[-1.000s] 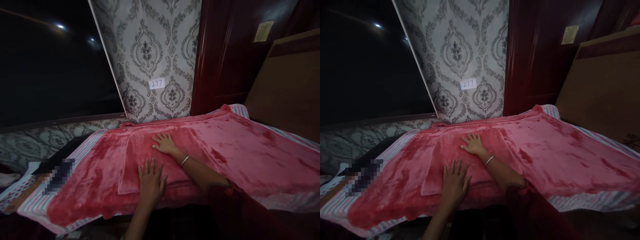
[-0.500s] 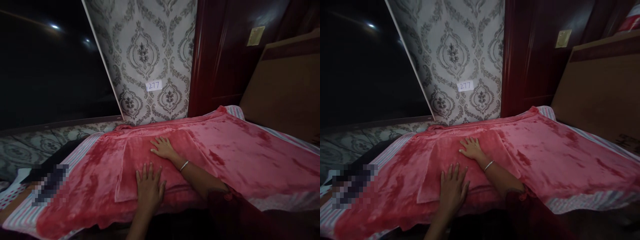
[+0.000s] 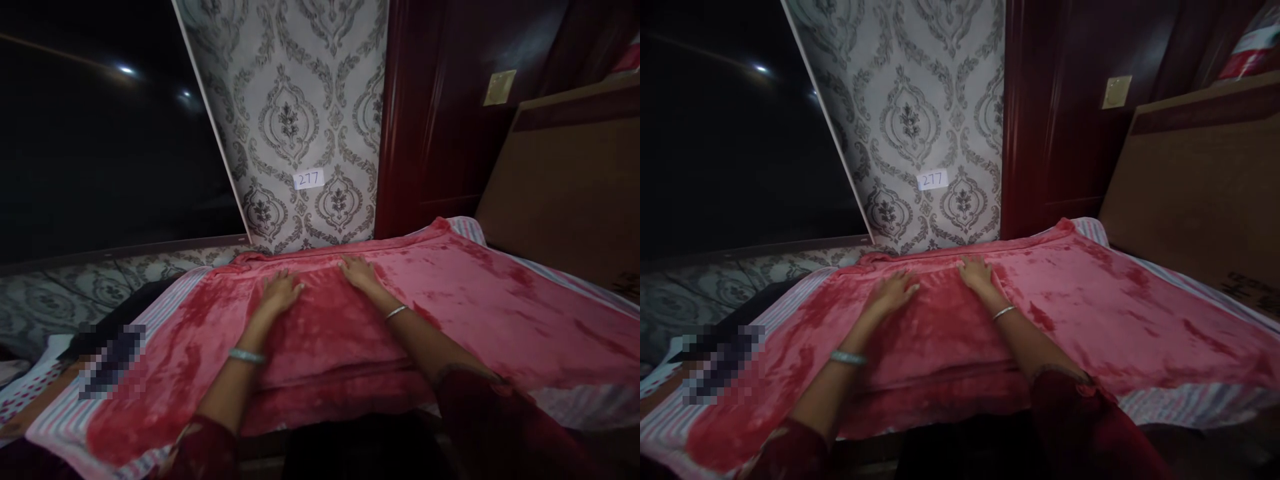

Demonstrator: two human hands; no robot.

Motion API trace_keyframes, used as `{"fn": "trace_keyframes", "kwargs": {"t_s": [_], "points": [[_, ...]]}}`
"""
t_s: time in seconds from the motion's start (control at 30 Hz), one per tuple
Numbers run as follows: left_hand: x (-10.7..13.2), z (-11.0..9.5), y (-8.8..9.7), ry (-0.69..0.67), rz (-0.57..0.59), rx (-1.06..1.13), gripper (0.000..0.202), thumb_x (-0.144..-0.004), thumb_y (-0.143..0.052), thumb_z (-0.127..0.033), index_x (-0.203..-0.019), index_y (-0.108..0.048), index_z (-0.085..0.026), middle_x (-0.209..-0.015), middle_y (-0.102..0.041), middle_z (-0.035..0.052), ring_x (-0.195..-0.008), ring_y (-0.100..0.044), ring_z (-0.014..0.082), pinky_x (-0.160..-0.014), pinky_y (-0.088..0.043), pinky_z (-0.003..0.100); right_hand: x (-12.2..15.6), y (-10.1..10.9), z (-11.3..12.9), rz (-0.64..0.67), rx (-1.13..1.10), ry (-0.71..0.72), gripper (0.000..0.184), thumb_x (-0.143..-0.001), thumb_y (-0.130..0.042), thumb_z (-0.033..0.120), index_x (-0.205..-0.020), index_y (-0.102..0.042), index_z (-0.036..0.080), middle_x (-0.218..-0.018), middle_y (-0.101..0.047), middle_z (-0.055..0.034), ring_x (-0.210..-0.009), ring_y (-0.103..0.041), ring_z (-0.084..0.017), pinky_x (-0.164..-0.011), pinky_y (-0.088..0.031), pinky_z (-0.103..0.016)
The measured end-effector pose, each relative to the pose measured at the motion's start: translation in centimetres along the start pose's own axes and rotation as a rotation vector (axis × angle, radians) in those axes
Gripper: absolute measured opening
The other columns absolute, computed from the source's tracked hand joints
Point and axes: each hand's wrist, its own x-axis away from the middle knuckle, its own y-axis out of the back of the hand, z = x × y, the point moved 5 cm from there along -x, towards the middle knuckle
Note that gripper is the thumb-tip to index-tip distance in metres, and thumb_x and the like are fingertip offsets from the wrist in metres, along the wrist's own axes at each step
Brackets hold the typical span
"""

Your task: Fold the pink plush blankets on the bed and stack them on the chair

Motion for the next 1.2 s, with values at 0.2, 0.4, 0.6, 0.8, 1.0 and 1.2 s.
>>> {"fn": "trace_keyframes", "kwargs": {"t_s": [0.2, 0.4, 0.6, 0.8, 1.0, 1.2], "points": [[-3.3, 2.5, -4.2, 0.109, 0.016, -0.117, 0.067, -0.095, -0.032, -0.06, -0.153, -0.04, -0.026, -0.16, -0.036, 0.0111, -0.15, -0.023, 0.0402, -0.117, -0.015, 0.067, 1.5, -3.5, -1.1, 0.037, 0.129, -0.001, 0.056, -0.101, -0.033, 0.053, -0.151, -0.044, 0.031, -0.161, -0.034, -0.0088, -0.149, -0.025, -0.034, -0.116, -0.019, -0.059], [-2.9, 3.3, -6.9, 0.112, -0.04, -0.125, 0.066, -0.096, -0.03, -0.059, -0.153, -0.039, -0.027, -0.157, -0.041, 0.0129, -0.146, -0.029, 0.0414, -0.112, -0.024, 0.07, 1.8, -5.1, -2.0, -0.055, 0.139, 0.035, 0.053, -0.1, -0.036, 0.053, -0.147, -0.05, 0.032, -0.15, -0.051, -0.0071, -0.141, -0.038, -0.033, -0.114, -0.025, -0.051], [-3.3, 3.3, -7.1, 0.121, -0.044, -0.119, 0.067, -0.096, -0.029, -0.06, -0.154, -0.037, -0.028, -0.16, -0.037, 0.0128, -0.147, -0.026, 0.042, -0.113, -0.022, 0.071, 1.9, -5.2, -2.2, -0.139, 0.14, 0.052, 0.05, -0.1, -0.039, 0.05, -0.144, -0.054, 0.032, -0.146, -0.054, -0.0069, -0.136, -0.041, -0.034, -0.111, -0.028, -0.052], [-3.2, 3.4, -7.5, 0.117, -0.049, -0.117, 0.068, -0.096, -0.028, -0.061, -0.154, -0.038, -0.027, -0.159, -0.038, 0.0134, -0.147, -0.025, 0.0427, -0.112, -0.022, 0.07, 2.0, -5.3, -2.3, -0.125, 0.125, 0.049, 0.052, -0.1, -0.037, 0.051, -0.146, -0.052, 0.031, -0.148, -0.051, -0.0075, -0.138, -0.038, -0.034, -0.111, -0.027, -0.053], [-3.1, 3.1, -6.7, 0.113, -0.048, -0.12, 0.067, -0.096, -0.027, -0.06, -0.153, -0.038, -0.026, -0.158, -0.039, 0.0127, -0.146, -0.028, 0.0418, -0.113, -0.023, 0.068, 1.9, -5.0, -2.2, -0.066, 0.115, 0.026, 0.055, -0.101, -0.033, 0.054, -0.149, -0.048, 0.031, -0.154, -0.045, -0.0062, -0.144, -0.032, -0.032, -0.116, -0.022, -0.052], [-1.1, 3.0, -3.2, 0.096, 0.106, -0.073, 0.066, -0.098, -0.027, -0.056, -0.154, -0.036, -0.024, -0.164, -0.028, 0.0131, -0.151, -0.023, 0.036, -0.118, -0.018, 0.061, 3.6, -2.3, -2.4, 0.152, 0.104, 0.058, 0.057, -0.103, -0.03, 0.051, -0.156, -0.035, 0.029, -0.166, -0.024, -0.0062, -0.151, -0.02, -0.031, -0.117, -0.021, -0.054]]}}
